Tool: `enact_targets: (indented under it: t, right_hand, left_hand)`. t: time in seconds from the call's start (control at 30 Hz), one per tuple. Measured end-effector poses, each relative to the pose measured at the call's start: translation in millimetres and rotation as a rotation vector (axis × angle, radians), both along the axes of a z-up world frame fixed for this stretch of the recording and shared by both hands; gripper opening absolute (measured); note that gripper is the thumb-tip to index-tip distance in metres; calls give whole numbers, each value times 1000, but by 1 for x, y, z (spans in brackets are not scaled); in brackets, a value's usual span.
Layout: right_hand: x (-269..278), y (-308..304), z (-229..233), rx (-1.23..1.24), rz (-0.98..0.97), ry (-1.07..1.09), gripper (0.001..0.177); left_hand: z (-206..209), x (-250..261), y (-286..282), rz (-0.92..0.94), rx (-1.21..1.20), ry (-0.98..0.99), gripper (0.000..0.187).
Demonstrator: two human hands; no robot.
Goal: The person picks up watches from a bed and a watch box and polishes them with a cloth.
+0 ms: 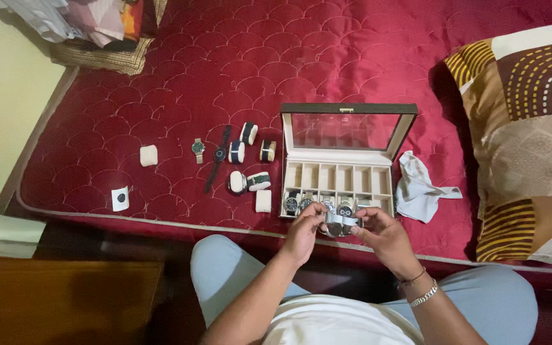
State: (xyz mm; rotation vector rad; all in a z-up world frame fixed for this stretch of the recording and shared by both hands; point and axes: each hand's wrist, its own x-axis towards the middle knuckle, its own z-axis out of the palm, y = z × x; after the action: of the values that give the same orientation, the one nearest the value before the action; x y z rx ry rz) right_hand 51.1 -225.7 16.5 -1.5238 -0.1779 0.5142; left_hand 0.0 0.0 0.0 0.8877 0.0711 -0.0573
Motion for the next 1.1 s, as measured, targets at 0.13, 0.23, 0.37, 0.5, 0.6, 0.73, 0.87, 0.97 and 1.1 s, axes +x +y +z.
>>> enact_targets:
  t: [0.13, 0.23, 0.37, 0.5, 0.6, 0.73, 0.87, 0.97, 1.1]
  right_hand:
    - [-4, 7, 19, 71, 2, -100, 33]
    - [-6, 7, 26, 223, -3, -68, 33]
    - [-6, 5, 28, 129, 7, -58, 29]
    - [-6, 6, 25, 157, -17, -55, 30]
    - [-5, 4, 18, 199, -16, -49, 31]
    - [1, 7, 13, 175, -32, -165, 29]
    - [2, 11, 24, 132, -21, -113, 24]
    - [0, 16, 40, -19, -17, -140, 24]
    - [-4, 16, 77, -692, 81, -714, 33]
  left_hand:
    - [27, 0, -1, 10, 70, 43, 16]
    - [30, -1, -3, -15, 98, 54, 18]
    - [22, -3, -6, -79, 240, 39, 10]
    - [9, -3, -9, -123, 364, 26, 10]
    - [2, 1, -9, -66, 316, -41, 18]
    - [7, -3, -9, -94, 341, -74, 18]
    - [9, 0, -5, -103, 357, 15, 23]
    - [-1, -1, -2, -127, 357, 41, 28]
    - [-11, 4, -6, -105, 433, 46, 21]
